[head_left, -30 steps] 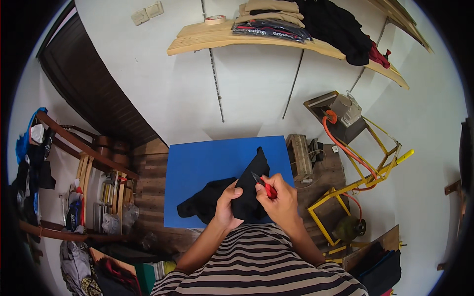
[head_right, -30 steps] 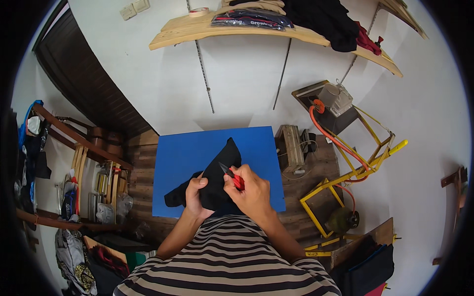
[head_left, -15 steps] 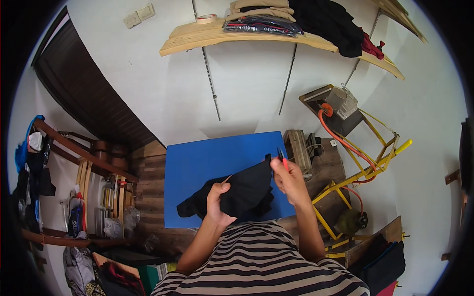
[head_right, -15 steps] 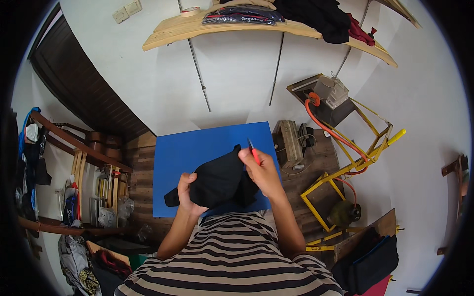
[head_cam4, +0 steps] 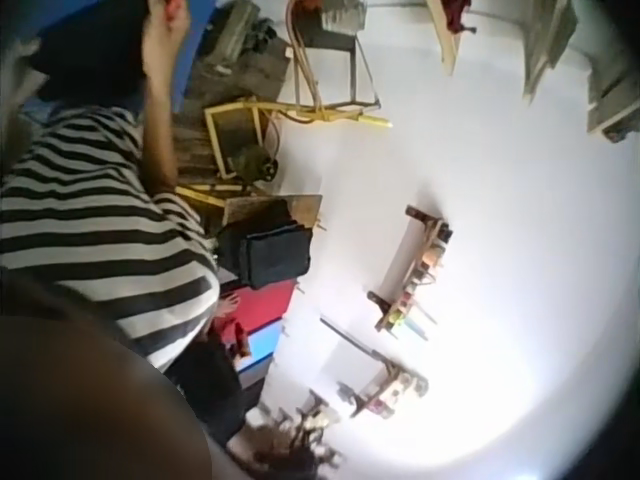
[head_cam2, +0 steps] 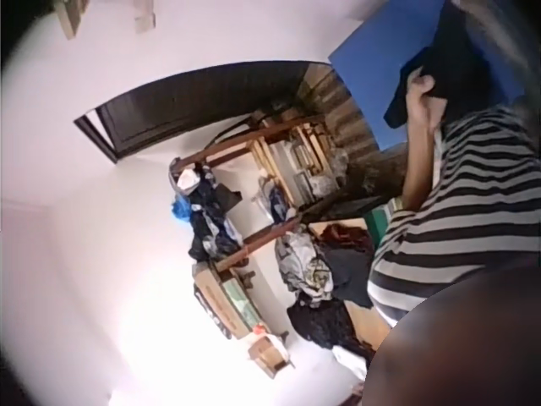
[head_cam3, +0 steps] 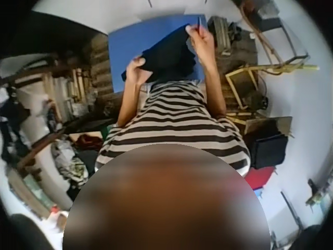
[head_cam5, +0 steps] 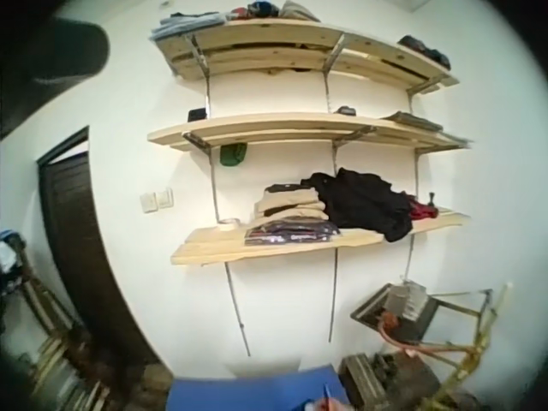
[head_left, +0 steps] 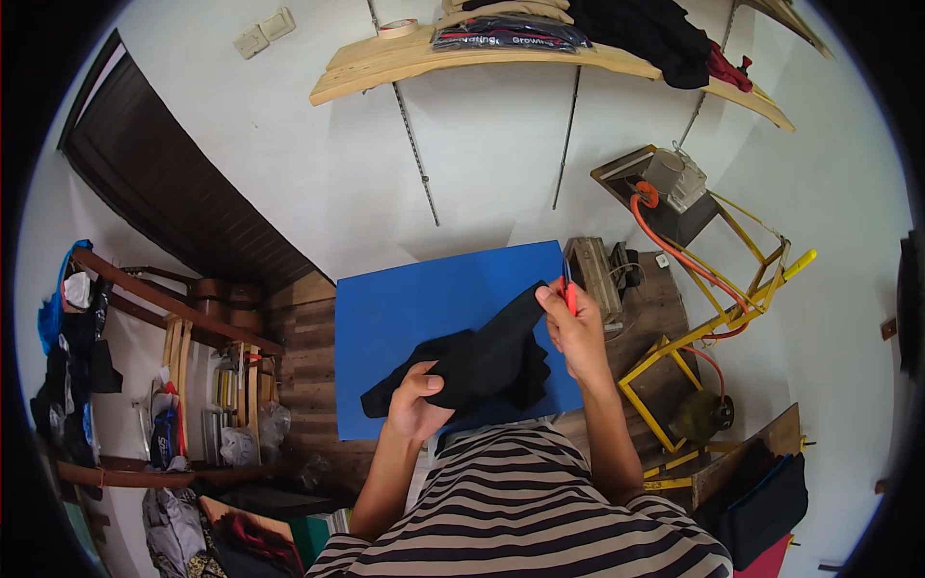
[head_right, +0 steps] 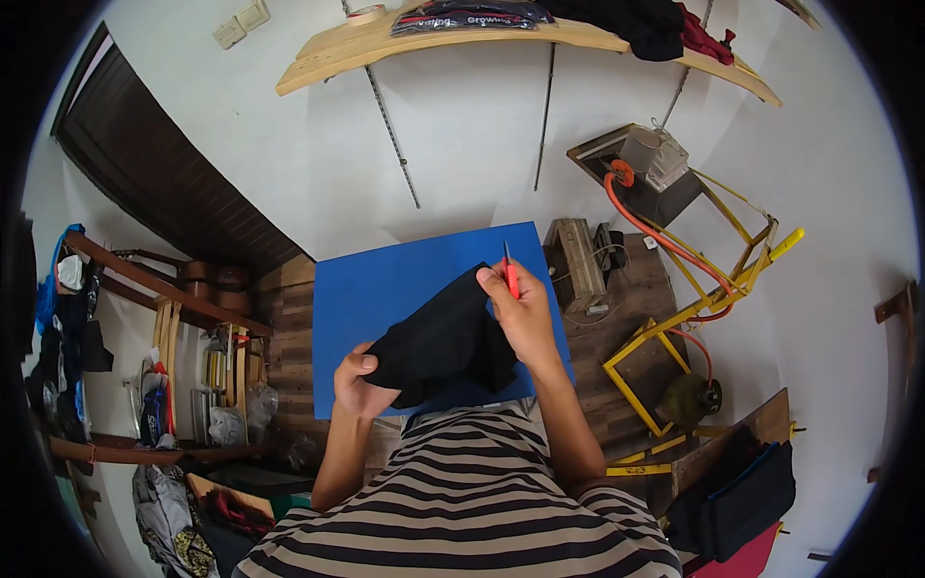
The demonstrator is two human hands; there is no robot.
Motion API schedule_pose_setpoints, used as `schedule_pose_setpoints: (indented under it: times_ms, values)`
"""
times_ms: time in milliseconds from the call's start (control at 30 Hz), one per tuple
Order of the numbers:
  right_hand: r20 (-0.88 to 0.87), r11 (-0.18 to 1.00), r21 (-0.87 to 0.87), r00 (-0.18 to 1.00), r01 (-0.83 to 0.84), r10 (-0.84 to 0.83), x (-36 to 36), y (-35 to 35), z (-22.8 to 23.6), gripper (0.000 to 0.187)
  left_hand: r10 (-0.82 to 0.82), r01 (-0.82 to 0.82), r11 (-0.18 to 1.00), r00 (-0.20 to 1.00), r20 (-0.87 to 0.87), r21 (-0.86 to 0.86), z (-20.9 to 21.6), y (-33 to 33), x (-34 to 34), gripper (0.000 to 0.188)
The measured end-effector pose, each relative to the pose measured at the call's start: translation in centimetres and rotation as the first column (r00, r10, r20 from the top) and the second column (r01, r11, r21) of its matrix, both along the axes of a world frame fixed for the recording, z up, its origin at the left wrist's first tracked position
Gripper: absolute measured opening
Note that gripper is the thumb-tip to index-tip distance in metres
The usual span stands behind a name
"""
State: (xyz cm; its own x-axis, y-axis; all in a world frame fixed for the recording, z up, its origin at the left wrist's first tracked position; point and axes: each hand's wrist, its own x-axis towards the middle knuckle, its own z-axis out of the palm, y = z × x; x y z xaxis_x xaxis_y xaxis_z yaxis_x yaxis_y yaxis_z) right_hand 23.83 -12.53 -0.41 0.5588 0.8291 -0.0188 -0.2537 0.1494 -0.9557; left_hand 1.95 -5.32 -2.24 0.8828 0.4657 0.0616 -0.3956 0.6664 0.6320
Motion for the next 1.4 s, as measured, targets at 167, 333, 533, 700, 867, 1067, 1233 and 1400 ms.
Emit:
schedule_pose_setpoints:
  times_ms: [167, 333, 533, 700, 867, 1067, 1233, 1400]
  values:
    - [0.269, 0.972, 0.012, 0.936, 0.233, -0.227, -1.0, 0.8, -0.5, 0.019, 0.066, -0.062, 0.990, 0.997, 0.030, -0.125, 1.2, -0.8, 1.2, 0.067]
    - [0.498, 0.981, 0.054, 0.847, 0.184, -0.186, -3.3, -2.0, 0.3, 0.027, 0.106, -0.093, 0.981, 0.992, 0.068, -0.172, 2.6, -0.9, 1.9, 0.064]
    - [0.639, 0.982, 0.016, 0.754, 0.186, -0.153, -5.0, -2.9, 0.8, 0.033, 0.106, -0.106, 0.993, 0.994, 0.010, -0.044, 3.2, -1.1, 2.4, 0.068]
    - [0.672, 0.984, 0.018, 0.727, 0.179, -0.144, -4.9, -2.9, 1.0, 0.026, 0.083, -0.083, 0.996, 0.997, -0.003, 0.013, 3.1, -1.0, 2.7, 0.067]
    - [0.694, 0.980, 0.058, 0.697, 0.193, -0.178, -5.1, -2.7, 1.2, 0.019, 0.062, -0.062, 0.998, 0.998, 0.001, 0.005, 3.1, -0.9, 2.8, 0.065]
    - [0.714, 0.984, 0.032, 0.686, 0.173, -0.144, -5.4, -2.7, 1.1, 0.020, 0.087, -0.087, 0.996, 0.996, 0.007, -0.005, 3.1, -1.1, 3.0, 0.060]
    - [0.763, 0.984, 0.018, 0.633, 0.178, -0.129, -5.7, -2.9, 1.2, 0.025, 0.094, -0.094, 0.996, 0.996, 0.005, -0.007, 3.1, -1.3, 3.1, 0.057]
    - [0.727, 0.992, 0.034, 0.678, 0.123, -0.109, -6.0, -3.2, 1.3, 0.025, 0.075, -0.075, 0.997, 0.997, 0.011, -0.001, 3.1, -1.5, 3.2, 0.051]
